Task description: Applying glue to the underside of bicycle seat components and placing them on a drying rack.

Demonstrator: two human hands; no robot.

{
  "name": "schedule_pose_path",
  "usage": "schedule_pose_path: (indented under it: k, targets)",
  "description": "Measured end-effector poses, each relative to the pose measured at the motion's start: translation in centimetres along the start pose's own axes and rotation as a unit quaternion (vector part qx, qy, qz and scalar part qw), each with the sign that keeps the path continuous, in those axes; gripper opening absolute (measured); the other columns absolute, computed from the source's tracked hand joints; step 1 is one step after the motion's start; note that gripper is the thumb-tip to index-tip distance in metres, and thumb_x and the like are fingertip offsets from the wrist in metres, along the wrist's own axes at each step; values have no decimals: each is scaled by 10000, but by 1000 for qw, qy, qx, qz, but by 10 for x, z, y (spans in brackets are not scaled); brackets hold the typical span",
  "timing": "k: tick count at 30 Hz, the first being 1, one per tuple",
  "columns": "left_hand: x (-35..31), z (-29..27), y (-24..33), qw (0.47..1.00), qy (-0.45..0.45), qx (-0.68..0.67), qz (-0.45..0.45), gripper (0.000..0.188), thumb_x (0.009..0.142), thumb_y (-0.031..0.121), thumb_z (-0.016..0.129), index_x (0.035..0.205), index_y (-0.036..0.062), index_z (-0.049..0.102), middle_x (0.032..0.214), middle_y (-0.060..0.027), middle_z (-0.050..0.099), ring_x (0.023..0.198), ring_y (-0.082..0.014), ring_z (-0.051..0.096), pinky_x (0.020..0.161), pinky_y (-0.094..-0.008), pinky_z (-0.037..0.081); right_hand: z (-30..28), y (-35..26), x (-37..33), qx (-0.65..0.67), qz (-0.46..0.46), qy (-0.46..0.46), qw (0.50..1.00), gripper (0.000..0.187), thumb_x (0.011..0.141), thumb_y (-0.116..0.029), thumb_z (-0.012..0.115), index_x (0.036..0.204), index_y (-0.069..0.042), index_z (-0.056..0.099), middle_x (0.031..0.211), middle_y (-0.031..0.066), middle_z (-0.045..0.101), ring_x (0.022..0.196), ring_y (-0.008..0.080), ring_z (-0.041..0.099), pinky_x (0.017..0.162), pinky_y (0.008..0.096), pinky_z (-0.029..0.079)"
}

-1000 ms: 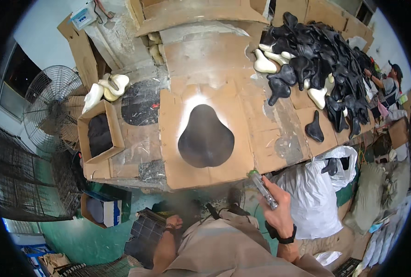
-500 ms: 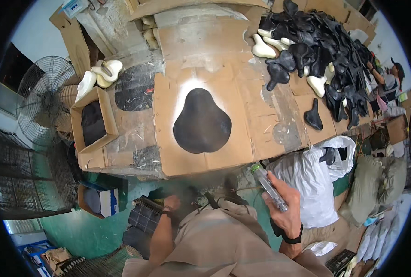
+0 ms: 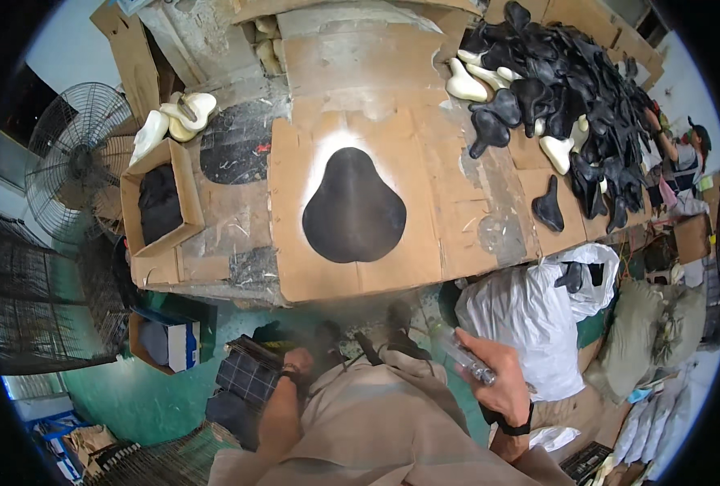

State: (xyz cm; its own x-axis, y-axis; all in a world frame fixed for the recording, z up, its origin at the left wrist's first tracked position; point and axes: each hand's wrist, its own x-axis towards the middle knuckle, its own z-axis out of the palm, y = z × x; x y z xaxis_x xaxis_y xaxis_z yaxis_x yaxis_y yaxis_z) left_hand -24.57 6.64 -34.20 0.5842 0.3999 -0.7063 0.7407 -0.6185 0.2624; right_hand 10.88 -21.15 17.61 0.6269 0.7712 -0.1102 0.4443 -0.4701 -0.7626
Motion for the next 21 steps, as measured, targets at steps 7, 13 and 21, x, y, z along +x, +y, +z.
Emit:
schedule_pose_path:
  k: [7, 13, 21]
  targets:
    - [13, -15, -1, 934, 111, -340, 7, 259, 909, 173, 590, 1110, 51, 698, 901, -139, 737, 761, -268, 717, 680, -390, 573, 13, 15, 1, -8, 26, 139, 990, 552, 742, 66, 735, 1285, 31, 639, 1017, 240, 705, 899, 400, 694, 804, 385, 535]
    - [47, -113, 79, 798, 211, -562, 43, 264, 970, 102, 600, 1207, 2, 657, 841, -86, 702, 692, -130, 644, 606, -270, 513, 25, 4, 1, 58, 0, 29, 998, 561, 735, 74, 730, 1287, 36, 638, 971, 237, 690, 862, 383, 685, 804, 356, 533]
    - [108, -228, 176, 842, 378, -379, 68, 281, 909, 174, 681, 1155, 38, 699, 928, -138, 720, 871, -280, 690, 814, -402, 540, -2, 7, -16, 62, 75, 35, 995, 514, 734, 51, 710, 1246, 44, 663, 1034, 228, 728, 893, 260, 713, 830, 324, 519]
